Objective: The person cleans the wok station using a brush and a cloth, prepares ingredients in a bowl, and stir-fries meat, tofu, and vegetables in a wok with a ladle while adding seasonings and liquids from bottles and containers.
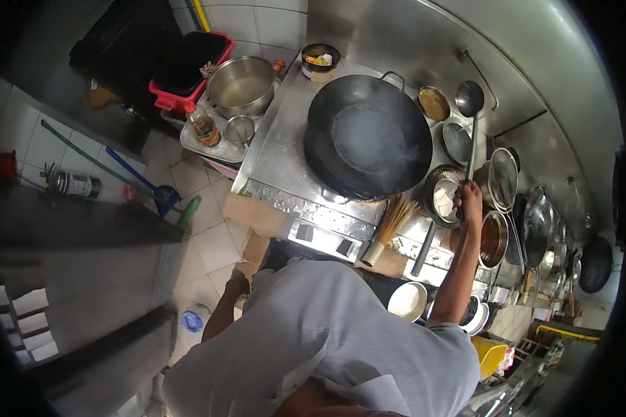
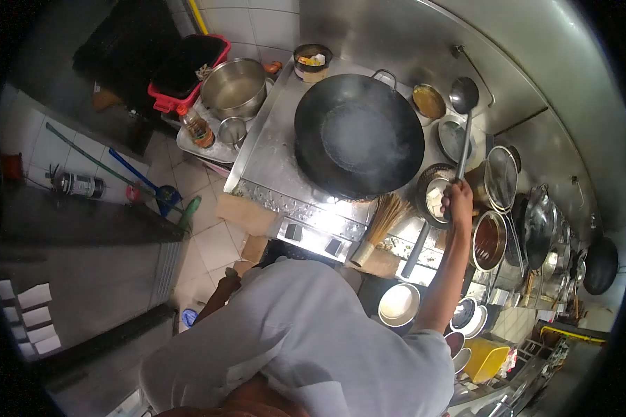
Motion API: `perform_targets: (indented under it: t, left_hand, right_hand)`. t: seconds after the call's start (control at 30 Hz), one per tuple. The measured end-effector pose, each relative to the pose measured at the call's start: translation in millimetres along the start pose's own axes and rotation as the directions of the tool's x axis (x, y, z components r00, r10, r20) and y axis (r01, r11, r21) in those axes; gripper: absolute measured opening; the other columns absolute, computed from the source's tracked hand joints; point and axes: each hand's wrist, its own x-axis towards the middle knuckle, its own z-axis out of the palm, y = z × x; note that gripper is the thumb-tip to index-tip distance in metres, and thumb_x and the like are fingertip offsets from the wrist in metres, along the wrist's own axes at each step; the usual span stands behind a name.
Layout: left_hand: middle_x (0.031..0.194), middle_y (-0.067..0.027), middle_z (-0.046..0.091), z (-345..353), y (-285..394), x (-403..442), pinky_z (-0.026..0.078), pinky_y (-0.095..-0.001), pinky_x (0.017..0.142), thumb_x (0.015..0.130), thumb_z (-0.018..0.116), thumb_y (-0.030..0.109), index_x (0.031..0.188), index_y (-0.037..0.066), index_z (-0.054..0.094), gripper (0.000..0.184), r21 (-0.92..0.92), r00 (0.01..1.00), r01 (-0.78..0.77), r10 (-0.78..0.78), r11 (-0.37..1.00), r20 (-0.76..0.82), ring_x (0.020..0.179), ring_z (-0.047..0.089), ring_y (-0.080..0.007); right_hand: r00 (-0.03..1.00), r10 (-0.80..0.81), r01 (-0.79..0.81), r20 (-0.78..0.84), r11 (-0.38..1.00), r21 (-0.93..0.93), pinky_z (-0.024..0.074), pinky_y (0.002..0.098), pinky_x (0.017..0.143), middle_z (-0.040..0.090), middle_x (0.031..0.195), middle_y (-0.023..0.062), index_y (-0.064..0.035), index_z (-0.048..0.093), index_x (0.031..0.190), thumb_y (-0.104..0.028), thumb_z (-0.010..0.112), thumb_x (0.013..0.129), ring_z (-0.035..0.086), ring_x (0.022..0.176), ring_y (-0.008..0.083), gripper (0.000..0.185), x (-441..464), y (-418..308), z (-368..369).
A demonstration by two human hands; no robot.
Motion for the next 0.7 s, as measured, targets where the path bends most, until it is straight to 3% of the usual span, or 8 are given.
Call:
perform_targets:
  t: [0.07, 0.1, 0.17, 0.27, 0.4, 0.5, 0.6, 0.7]
  left_hand:
    - [0.096, -0.0169, 0.071, -23, 42, -22, 0.054, -0.04, 0.076, 0.073, 0.075, 0.042, 0.105, -0.004, 0.068, 0.057, -0.516, 0.916, 0.385, -0.383, 0.765, 0.116, 0.086, 0.07, -0.026]
    - [0.097, -0.0179, 0.071, -27, 50, -20, 0.054, -0.0403, 0.076, 0.074, 0.074, 0.042, 0.106, -0.005, 0.067, 0.058, -0.539, 0.905, 0.408, -0.405, 0.736, 0.132, 0.088, 0.07, -0.0272]
    - [0.099, -0.0197, 0.07, -30, 50, -16, 0.054, -0.0409, 0.078, 0.076, 0.072, 0.043, 0.109, -0.007, 0.065, 0.06, -0.404, 0.924, 0.38, -0.365, 0.832, 0.117, 0.091, 0.07, -0.0295]
    - [0.103, -0.0225, 0.07, -24, 24, 21, 0.054, -0.0417, 0.081, 0.078, 0.07, 0.045, 0.112, -0.009, 0.061, 0.064, 0.15, 0.965, 0.236, -0.25, 0.96, 0.082, 0.095, 0.07, -0.0331]
    - [0.106, -0.025, 0.07, -48, 48, 39, 0.055, -0.0424, 0.082, 0.08, 0.068, 0.044, 0.114, -0.011, 0.058, 0.065, 0.467, 0.977, 0.109, -0.182, 0.878, 0.115, 0.098, 0.07, -0.0361]
    - [0.104, -0.024, 0.07, -101, 90, 22, 0.055, -0.0418, 0.079, 0.079, 0.07, 0.038, 0.11, -0.009, 0.059, 0.057, 0.554, 0.979, -0.038, -0.082, 0.832, 0.189, 0.094, 0.07, -0.0347]
    - [0.085, -0.0102, 0.069, -161, 154, -11, 0.054, -0.0367, 0.066, 0.071, 0.079, 0.025, 0.102, -0.004, 0.063, 0.046, 0.024, 0.933, 0.029, -0.035, 0.999, 0.358, 0.075, 0.066, -0.0194]
    - [0.083, -0.0068, 0.068, -192, 171, -4, 0.053, -0.0346, 0.067, 0.071, 0.079, 0.023, 0.101, -0.002, 0.063, 0.042, 0.09, 0.921, -0.071, 0.031, 0.993, 0.388, 0.075, 0.065, -0.0168]
  right_hand:
    - [0.997, 0.001, -0.001, -0.083, 1.0, -0.007, 0.0396, 0.0225, 0.039, 0.048, 0.068, -0.0012, -0.0061, 0.052, 0.109, -0.013, 0.052, 0.092, 0.046, 0.048, 0.0066, 0.019, -22, 24, -17]
    - [0.992, 0.002, -0.004, -0.13, 1.0, -0.019, 0.0392, 0.0226, 0.038, 0.048, 0.068, -0.0012, -0.0068, 0.052, 0.107, -0.013, 0.052, 0.092, 0.046, 0.048, 0.0065, 0.017, -35, 39, -22]
    - [0.984, 0.056, -0.044, -0.171, 0.996, 0.074, 0.0383, 0.0233, 0.036, 0.049, 0.069, -0.0011, -0.0077, 0.051, 0.107, -0.013, 0.053, 0.092, 0.045, 0.047, 0.0062, 0.017, -67, 59, -22]
    - [0.969, 0.058, -0.01, -0.241, 0.981, 0.194, 0.0394, 0.0234, 0.035, 0.049, 0.069, -0.0006, -0.0078, 0.05, 0.112, -0.011, 0.053, 0.093, 0.045, 0.046, 0.0067, 0.02, -112, 99, -12]
    - [0.919, 0.154, -0.13, -0.363, 0.987, 0.091, 0.0422, 0.0268, 0.04, 0.053, 0.069, 0.0041, 0.0067, 0.024, 0.146, -0.007, 0.054, 0.089, 0.05, 0.047, 0.0122, 0.066, -150, 149, 9]
    - [0.855, -0.015, -0.073, -0.518, 0.986, -0.149, 0.0433, 0.0271, 0.043, 0.055, 0.073, 0.0065, 0.0084, 0.033, 0.141, -0.005, 0.056, 0.087, 0.051, 0.05, 0.011, 0.06, -162, 195, 23]
    - [0.815, -0.133, -0.074, -0.563, 0.941, -0.33, 0.0434, 0.0311, 0.048, 0.055, 0.073, 0.0065, 0.0081, 0.045, 0.127, -0.006, 0.06, 0.088, 0.051, 0.053, 0.0135, 0.043, -167, 250, 31]
    - [0.794, -0.181, -0.085, -0.58, 0.912, -0.402, 0.0444, 0.0318, 0.051, 0.055, 0.074, 0.0068, 0.0074, 0.047, 0.126, -0.006, 0.06, 0.088, 0.052, 0.055, 0.0147, 0.042, -177, 257, 49]
